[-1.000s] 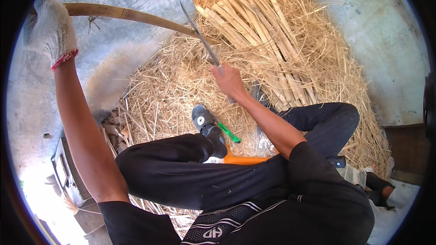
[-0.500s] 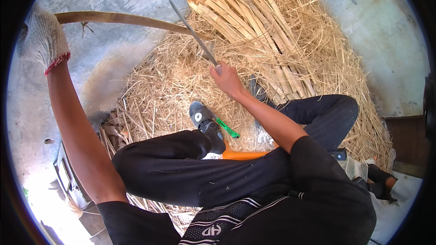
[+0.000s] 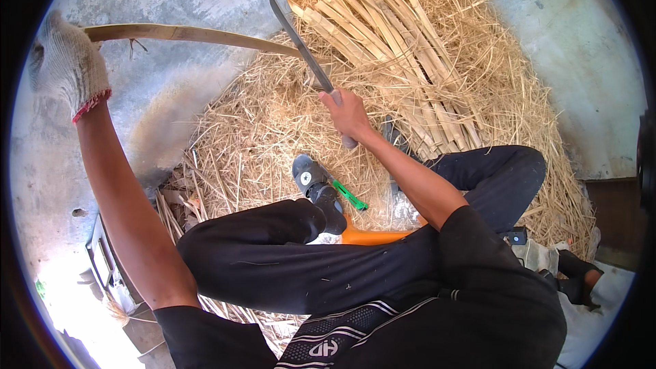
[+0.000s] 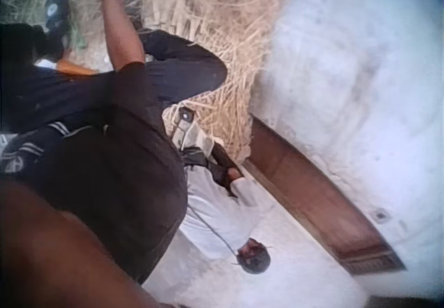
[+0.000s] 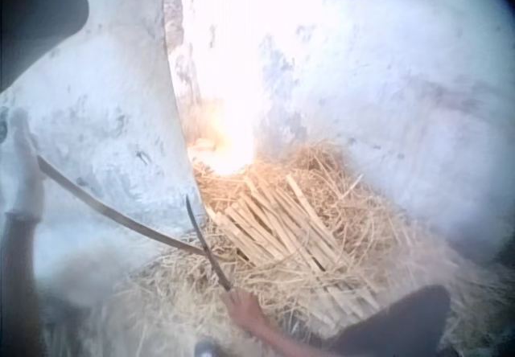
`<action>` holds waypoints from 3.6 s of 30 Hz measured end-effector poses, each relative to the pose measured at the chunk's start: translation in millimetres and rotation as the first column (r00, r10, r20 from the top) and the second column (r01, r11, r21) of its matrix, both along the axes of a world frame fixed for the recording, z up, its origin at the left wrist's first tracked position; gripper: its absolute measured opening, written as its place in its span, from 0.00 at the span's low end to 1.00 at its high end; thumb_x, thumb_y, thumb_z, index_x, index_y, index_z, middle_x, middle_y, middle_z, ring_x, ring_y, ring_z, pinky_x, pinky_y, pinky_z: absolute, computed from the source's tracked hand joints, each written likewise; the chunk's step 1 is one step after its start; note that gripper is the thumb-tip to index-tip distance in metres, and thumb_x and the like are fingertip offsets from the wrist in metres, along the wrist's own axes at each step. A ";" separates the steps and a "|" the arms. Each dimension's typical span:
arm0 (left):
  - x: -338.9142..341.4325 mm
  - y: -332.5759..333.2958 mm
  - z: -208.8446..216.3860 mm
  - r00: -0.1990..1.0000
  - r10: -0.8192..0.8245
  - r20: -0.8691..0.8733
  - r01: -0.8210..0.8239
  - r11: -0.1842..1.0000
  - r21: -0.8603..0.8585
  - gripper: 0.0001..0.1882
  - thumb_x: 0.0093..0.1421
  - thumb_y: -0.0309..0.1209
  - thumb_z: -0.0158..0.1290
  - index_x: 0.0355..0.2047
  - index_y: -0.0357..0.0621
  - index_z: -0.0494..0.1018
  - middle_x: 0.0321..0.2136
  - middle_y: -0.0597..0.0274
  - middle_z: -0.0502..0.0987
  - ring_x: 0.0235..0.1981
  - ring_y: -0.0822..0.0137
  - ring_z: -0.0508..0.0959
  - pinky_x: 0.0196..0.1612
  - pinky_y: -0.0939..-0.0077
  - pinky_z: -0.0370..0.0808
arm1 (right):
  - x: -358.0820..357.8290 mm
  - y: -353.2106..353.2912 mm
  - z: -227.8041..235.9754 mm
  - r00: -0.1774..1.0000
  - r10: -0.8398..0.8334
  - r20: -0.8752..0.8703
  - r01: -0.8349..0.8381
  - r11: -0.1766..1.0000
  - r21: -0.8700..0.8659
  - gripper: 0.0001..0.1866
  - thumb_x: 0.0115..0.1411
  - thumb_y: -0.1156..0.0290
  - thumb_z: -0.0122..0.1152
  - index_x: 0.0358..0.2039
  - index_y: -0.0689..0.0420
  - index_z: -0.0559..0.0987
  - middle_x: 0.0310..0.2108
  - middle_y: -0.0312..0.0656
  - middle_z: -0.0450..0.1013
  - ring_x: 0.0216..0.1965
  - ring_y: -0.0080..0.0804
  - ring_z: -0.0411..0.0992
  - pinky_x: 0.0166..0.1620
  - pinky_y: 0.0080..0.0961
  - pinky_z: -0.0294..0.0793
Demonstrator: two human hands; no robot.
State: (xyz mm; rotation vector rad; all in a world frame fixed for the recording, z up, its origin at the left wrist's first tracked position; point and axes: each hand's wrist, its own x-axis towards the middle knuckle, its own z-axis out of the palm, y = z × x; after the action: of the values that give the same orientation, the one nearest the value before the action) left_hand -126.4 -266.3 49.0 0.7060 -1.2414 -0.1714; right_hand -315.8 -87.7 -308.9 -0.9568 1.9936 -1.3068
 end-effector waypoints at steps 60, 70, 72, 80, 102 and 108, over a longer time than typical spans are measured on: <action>4.0 7.2 -3.0 0.933 0.180 0.310 -0.157 0.983 -0.098 0.16 0.62 0.38 0.52 0.32 0.35 0.78 0.19 0.57 0.81 0.14 0.70 0.77 0.16 0.79 0.71 | 25.5 -22.3 -3.7 0.993 0.026 -0.111 -0.013 0.992 0.123 0.16 0.60 0.62 0.55 0.28 0.65 0.79 0.25 0.55 0.77 0.26 0.47 0.79 0.30 0.40 0.78; -12.6 19.3 -1.2 0.981 -0.009 0.193 0.035 0.991 -0.132 0.12 0.61 0.35 0.57 0.29 0.37 0.76 0.17 0.55 0.79 0.16 0.69 0.78 0.15 0.79 0.72 | -44.2 30.0 -90.6 0.974 -0.098 -0.203 0.169 0.914 0.370 0.17 0.58 0.61 0.57 0.36 0.63 0.80 0.33 0.58 0.78 0.35 0.53 0.78 0.40 0.43 0.77; -17.8 22.0 -1.9 0.991 -0.007 0.132 0.025 0.990 -0.141 0.10 0.60 0.34 0.58 0.32 0.38 0.77 0.17 0.56 0.79 0.17 0.68 0.80 0.15 0.80 0.73 | -43.1 23.6 -61.7 0.986 -0.113 -0.120 0.146 0.935 0.323 0.19 0.59 0.58 0.57 0.38 0.63 0.79 0.34 0.59 0.78 0.38 0.50 0.79 0.42 0.42 0.79; -7.8 5.9 1.0 0.990 -0.058 0.129 0.077 0.987 -0.144 0.10 0.59 0.29 0.58 0.39 0.39 0.72 0.22 0.54 0.79 0.21 0.66 0.80 0.17 0.78 0.73 | -6.9 -4.5 12.1 0.987 0.053 -0.153 -0.045 0.998 0.052 0.18 0.60 0.58 0.55 0.36 0.63 0.76 0.21 0.53 0.74 0.28 0.48 0.77 0.36 0.42 0.79; -16.5 6.9 -5.8 0.977 -0.156 0.148 0.180 0.969 -0.170 0.10 0.56 0.27 0.55 0.37 0.35 0.73 0.23 0.50 0.79 0.22 0.64 0.81 0.24 0.73 0.77 | -45.6 35.4 -115.2 0.978 -0.161 -0.130 0.204 0.854 0.478 0.14 0.56 0.67 0.59 0.41 0.61 0.80 0.40 0.58 0.77 0.43 0.56 0.77 0.46 0.45 0.76; -3.3 -6.5 19.0 0.980 0.033 0.198 -0.008 0.992 -0.124 0.10 0.54 0.25 0.59 0.31 0.31 0.72 0.20 0.50 0.80 0.21 0.64 0.81 0.26 0.74 0.78 | -15.8 24.7 -74.6 0.996 0.076 -0.046 -0.063 0.969 0.239 0.17 0.58 0.60 0.59 0.34 0.65 0.77 0.29 0.58 0.77 0.33 0.55 0.77 0.40 0.46 0.76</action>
State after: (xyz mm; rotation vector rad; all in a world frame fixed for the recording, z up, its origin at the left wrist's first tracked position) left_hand -129.7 -272.8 68.0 0.6408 -1.4235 -0.0066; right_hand -331.6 -63.0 -383.5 -0.9469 2.0817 -0.9865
